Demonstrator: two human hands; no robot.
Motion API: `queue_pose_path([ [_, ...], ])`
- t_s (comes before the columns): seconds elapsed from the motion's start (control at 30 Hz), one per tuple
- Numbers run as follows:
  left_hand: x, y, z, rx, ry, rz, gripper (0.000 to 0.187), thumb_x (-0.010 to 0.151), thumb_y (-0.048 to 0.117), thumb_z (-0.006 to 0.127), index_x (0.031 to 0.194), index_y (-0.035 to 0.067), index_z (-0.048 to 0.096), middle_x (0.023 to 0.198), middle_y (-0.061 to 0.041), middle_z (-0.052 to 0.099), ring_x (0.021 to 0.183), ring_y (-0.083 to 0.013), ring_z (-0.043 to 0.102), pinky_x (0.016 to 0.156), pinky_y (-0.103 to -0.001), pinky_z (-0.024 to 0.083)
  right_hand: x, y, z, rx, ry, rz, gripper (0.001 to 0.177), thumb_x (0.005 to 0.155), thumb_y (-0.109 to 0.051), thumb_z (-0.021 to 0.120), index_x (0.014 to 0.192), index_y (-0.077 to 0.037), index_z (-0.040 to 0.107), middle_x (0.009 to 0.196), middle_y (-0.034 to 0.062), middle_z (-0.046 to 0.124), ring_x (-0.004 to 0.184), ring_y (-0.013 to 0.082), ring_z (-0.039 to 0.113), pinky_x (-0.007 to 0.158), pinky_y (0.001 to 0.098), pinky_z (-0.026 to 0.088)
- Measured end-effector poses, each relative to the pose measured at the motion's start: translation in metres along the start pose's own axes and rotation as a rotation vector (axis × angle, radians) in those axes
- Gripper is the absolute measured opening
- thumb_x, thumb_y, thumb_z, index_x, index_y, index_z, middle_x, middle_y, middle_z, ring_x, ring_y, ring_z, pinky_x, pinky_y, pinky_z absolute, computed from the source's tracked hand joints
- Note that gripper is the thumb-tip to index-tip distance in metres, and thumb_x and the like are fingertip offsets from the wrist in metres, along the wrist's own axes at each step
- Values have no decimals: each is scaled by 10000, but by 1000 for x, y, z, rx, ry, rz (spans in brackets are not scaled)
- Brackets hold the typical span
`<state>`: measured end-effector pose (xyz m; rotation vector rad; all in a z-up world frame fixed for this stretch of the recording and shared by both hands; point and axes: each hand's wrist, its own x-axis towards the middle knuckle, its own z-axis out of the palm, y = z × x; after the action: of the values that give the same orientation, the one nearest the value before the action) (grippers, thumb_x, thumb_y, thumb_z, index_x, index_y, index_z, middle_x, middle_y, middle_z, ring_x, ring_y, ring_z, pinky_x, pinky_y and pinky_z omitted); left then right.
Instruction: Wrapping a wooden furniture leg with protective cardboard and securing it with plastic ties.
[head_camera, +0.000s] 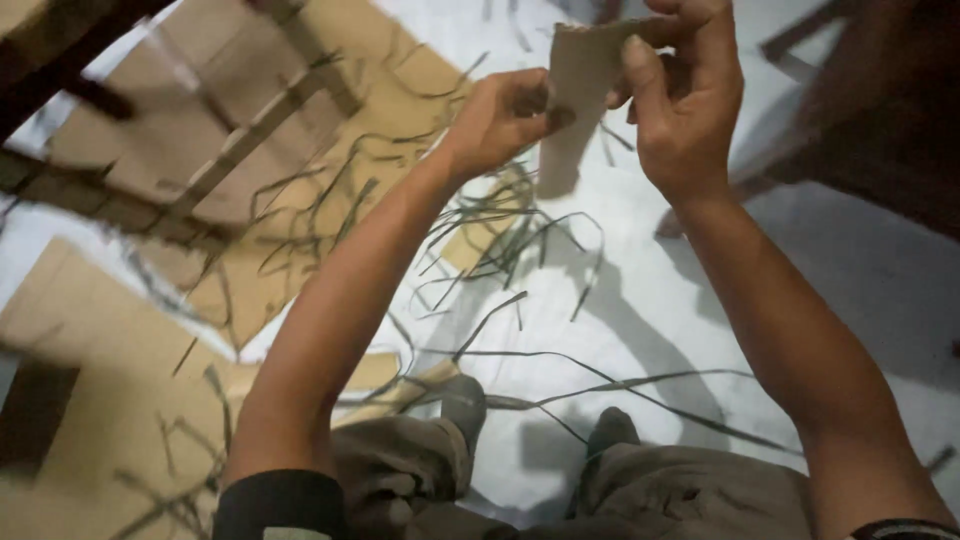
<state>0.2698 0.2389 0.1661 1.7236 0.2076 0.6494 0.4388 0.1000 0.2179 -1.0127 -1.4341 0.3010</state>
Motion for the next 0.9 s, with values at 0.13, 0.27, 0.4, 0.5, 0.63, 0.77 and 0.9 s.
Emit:
queue_pose_path([
  [0.13, 21, -25, 45, -59, -48, -2, 253, 865, -27, 666, 1113, -23, 717, 990, -54, 746, 907, -136, 675, 871, -282, 572, -24, 9, -32, 12, 26, 145, 466, 1099, 137, 562, 1445, -124, 391, 1277, 172, 555, 790, 153, 554, 676, 252, 518],
  [0.27, 37, -50, 82, 251, -194, -15, 247, 813, 113, 725, 1034, 4, 744, 937, -116, 791, 810, -216, 754, 738, -315, 609, -65, 12, -55, -296, -23, 304, 351, 970, 25, 657, 1281, 26, 495, 1123, 171, 618, 809, 180, 636, 693, 272, 519],
  [0.4, 54, -109, 114, -2, -352, -118, 330, 856, 122, 804, 1176, 104, 725, 1044, -117, 781, 1015, -299, 763, 805, -407, 641, -124, 41, -88, -380, 32, 476, 385, 965, -70, 789, 1225, 33, 524, 932, 195, 618, 722, 275, 687, 642, 350, 528],
  [0.5, 59, -105, 138, 3, -340, -72, 187, 857, 80, 776, 1040, 69, 739, 941, -115, 775, 953, -283, 764, 798, -375, 636, -150, 41, -100, -461, 124, 542, 280, 967, -63, 769, 1161, -3, 577, 1002, 194, 678, 831, 371, 743, 659, 406, 576],
  [0.63, 75, -99, 151, 41, -359, -60, 213, 841, 123, 809, 1034, 100, 722, 931, -82, 773, 941, -259, 766, 806, -359, 647, -180, 61, -117, -675, 176, 551, 326, 938, -114, 849, 1084, 17, 589, 977, 236, 710, 874, 417, 739, 673, 440, 602],
  [0.77, 79, -100, 156, 43, -287, -44, 213, 855, 130, 805, 1032, 116, 686, 923, -69, 755, 925, -232, 755, 796, -347, 643, -183, 65, -121, -671, 143, 723, 353, 980, -298, 814, 1091, -20, 627, 973, 228, 729, 894, 428, 733, 718, 482, 605],
  [0.9, 75, -106, 163, 97, -177, -49, 339, 846, 78, 781, 1132, 97, 600, 1034, -172, 710, 998, -342, 741, 841, -442, 654, -178, 71, -118, -646, 118, 759, 262, 994, -232, 750, 1097, -30, 619, 944, 208, 752, 903, 394, 746, 726, 452, 598],
])
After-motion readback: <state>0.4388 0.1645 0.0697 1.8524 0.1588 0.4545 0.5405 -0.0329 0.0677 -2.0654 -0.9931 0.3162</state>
